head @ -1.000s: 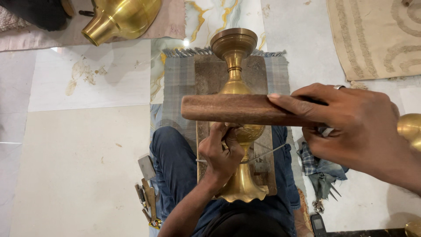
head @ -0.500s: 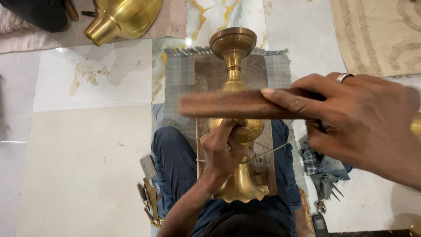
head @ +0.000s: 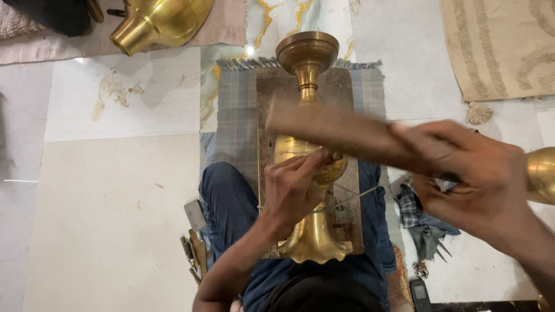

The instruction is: The person sits on the floor with a brass vase-shaped vessel held on a wooden board and hammers a small punch against the vessel's surface using a wooden mallet, working the metal around the body and neck to emboss it, repositioning the punch repeatedly as they go.

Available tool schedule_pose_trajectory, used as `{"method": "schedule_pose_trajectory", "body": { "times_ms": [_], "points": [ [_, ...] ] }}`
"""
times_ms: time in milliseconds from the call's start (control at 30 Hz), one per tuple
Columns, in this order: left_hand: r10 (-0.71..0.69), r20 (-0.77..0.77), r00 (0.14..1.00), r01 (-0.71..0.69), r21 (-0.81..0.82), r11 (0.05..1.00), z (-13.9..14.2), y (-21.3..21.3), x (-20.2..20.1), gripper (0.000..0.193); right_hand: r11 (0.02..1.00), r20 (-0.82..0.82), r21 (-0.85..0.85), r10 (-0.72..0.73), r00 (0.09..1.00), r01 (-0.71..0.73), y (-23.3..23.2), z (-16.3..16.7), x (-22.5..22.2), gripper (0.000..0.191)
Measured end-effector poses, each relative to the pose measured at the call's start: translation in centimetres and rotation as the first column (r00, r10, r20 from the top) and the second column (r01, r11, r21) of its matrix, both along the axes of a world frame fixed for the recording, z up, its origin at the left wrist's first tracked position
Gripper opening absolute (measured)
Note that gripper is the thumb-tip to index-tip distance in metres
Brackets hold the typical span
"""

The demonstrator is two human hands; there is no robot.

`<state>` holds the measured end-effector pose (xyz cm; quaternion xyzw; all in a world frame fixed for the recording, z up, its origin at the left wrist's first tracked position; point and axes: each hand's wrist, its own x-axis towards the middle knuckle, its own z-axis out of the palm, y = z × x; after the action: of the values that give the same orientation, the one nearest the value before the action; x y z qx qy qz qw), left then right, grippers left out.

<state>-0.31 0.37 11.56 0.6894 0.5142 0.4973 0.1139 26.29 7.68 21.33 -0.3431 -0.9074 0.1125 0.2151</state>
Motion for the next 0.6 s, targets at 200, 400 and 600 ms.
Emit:
{"method": "schedule_pose_trajectory", "body": {
  "times_ms": [200, 400, 600],
  "points": [
    [-0.048, 0.694, 0.718, 0.178, -0.117, 0.977, 0.2, 1.1, -1.7, 0.041, 0.887, -0.515, -0.435, -0.386, 0.766, 0.154, -3.7, -8.5, -0.5, 0.070],
    [-0.085, 0.626, 0.775, 0.177, -0.086, 0.980, -0.5, 0.2, -2.3, 0.040, 0.673, -0.482, -0.728, -0.634, 0.605, 0.126, -8.5, -14.4, -1.8, 0.077],
    [-0.086, 0.392, 0.916, 0.097, -0.009, 0.995, -0.5, -0.1, -2.2, 0.034, 0.772, -0.400, -0.563, -0.567, 0.720, 0.295, -7.5, -12.3, -1.5, 0.070]
  ]
}}
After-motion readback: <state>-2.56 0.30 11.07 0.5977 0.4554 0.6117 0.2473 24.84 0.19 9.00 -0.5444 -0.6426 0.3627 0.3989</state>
